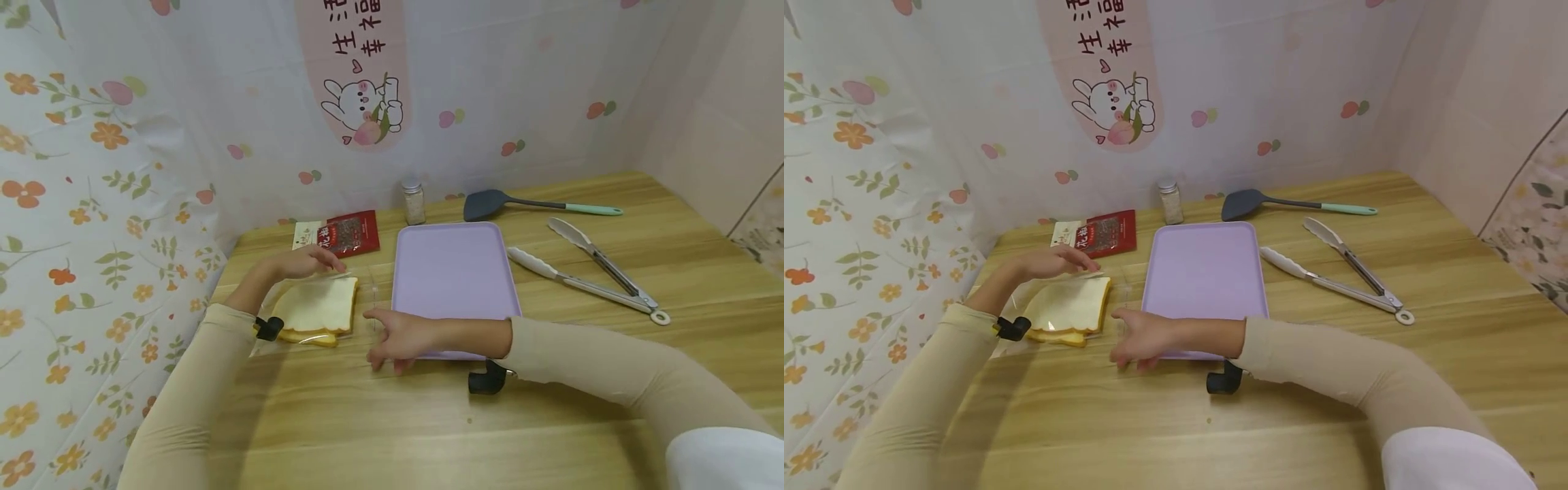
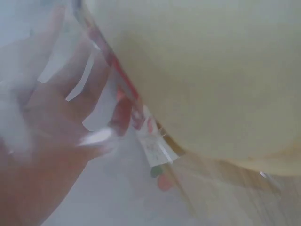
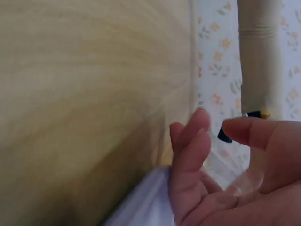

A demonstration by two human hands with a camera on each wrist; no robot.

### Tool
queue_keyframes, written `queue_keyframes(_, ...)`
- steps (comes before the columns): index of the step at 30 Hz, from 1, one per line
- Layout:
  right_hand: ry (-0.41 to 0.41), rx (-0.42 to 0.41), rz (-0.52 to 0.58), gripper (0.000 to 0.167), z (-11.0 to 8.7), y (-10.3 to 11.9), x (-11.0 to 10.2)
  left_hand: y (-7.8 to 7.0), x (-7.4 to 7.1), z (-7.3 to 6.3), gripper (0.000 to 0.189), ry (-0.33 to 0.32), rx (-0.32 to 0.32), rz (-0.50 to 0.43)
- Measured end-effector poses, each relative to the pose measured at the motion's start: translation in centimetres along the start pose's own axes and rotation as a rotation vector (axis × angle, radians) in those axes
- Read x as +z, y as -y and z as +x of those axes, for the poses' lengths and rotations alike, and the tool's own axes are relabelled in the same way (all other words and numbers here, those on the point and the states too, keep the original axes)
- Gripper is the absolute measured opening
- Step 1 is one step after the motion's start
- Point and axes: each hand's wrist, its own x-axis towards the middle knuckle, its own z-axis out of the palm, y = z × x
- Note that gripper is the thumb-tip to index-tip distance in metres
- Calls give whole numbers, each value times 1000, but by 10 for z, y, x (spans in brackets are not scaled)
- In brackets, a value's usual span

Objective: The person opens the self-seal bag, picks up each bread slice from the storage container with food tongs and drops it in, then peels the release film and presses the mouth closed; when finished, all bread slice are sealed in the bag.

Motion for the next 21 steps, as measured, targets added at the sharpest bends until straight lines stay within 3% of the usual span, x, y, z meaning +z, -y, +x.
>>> queue_keyframes(6,22,42,151,74,10,0,16,2,6,8,40,-3,-39,10)
queue_keyframes(11,31,68,249,65,15,0,24,3,6,8,39,-19,-2,-15)
queue_keyframes(16,14,35,370,47,16,-3,28,2,8,6,35,-65,29,-22)
queue_keyframes(19,-6,-3,360,37,17,-5,30,3,8,2,35,-87,48,-11)
queue_keyframes(21,-54,-44,290,30,17,-4,30,3,8,-1,34,-104,52,-14)
